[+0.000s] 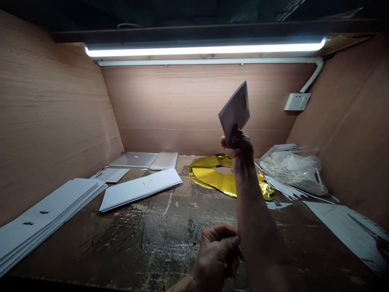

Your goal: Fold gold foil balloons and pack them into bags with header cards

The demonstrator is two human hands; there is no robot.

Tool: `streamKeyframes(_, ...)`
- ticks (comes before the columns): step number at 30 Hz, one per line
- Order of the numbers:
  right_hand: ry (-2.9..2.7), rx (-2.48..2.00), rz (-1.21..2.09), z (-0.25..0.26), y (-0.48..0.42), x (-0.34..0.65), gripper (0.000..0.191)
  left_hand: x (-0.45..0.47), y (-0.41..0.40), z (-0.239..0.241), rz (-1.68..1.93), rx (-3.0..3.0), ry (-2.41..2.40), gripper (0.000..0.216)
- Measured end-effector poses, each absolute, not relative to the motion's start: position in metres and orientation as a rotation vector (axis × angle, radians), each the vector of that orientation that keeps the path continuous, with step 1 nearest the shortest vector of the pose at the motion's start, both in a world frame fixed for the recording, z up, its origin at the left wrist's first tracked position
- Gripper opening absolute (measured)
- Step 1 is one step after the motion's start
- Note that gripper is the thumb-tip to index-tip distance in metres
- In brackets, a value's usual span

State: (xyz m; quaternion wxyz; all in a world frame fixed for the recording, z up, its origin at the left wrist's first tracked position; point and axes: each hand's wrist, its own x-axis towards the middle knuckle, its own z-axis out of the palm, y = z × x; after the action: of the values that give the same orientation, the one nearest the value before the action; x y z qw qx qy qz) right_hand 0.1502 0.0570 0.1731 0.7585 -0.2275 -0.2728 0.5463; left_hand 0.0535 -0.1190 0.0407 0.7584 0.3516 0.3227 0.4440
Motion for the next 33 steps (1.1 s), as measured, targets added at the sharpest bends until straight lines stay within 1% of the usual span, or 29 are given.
streamKeyframes(4, -0.463, -0.509, 1.291, 0.175, 0.049, 0.146, 0.019, 0.052, -0.118, 0.043, 0.866, 0.766, 0.810, 0.014)
streamKeyframes(7, -0.429, -0.506, 1.337, 0.176, 0.048, 0.140, 0.019, 0.050, -0.118, 0.046, 0.853, 0.815, 0.833, 0.011)
streamKeyframes(15, -0.393, -0.490, 1.340, 0.185, 0.042, 0.147, 0.021, 0.045, -0.123, 0.040, 0.793, 0.995, 0.932, 0.005)
streamKeyframes(17, -0.385, -0.477, 1.328, 0.185, 0.039, 0.152, 0.022, 0.042, -0.123, 0.039, 0.830, 0.993, 0.887, 0.007)
streamKeyframes(21, -0.377, -0.459, 1.316, 0.183, 0.037, 0.159, 0.023, 0.038, -0.127, 0.044, 0.953, 1.008, 0.662, 0.018)
streamKeyframes(23, -0.377, -0.474, 1.316, 0.181, 0.038, 0.159, 0.022, 0.042, -0.131, 0.047, 0.975, 0.997, 0.632, 0.021)
streamKeyframes(29, -0.424, -0.539, 1.251, 0.170, 0.050, 0.160, 0.018, 0.047, -0.130, 0.042, 0.977, 0.968, 0.819, 0.014)
streamKeyframes(31, -0.466, -0.552, 1.204, 0.166, 0.053, 0.167, 0.018, 0.029, -0.117, 0.035, 0.986, 1.020, 0.943, 0.011)
streamKeyframes(33, -0.516, -0.558, 1.156, 0.162, 0.056, 0.176, 0.019, 0.000, -0.099, 0.027, 1.005, 1.218, 1.166, 0.009)
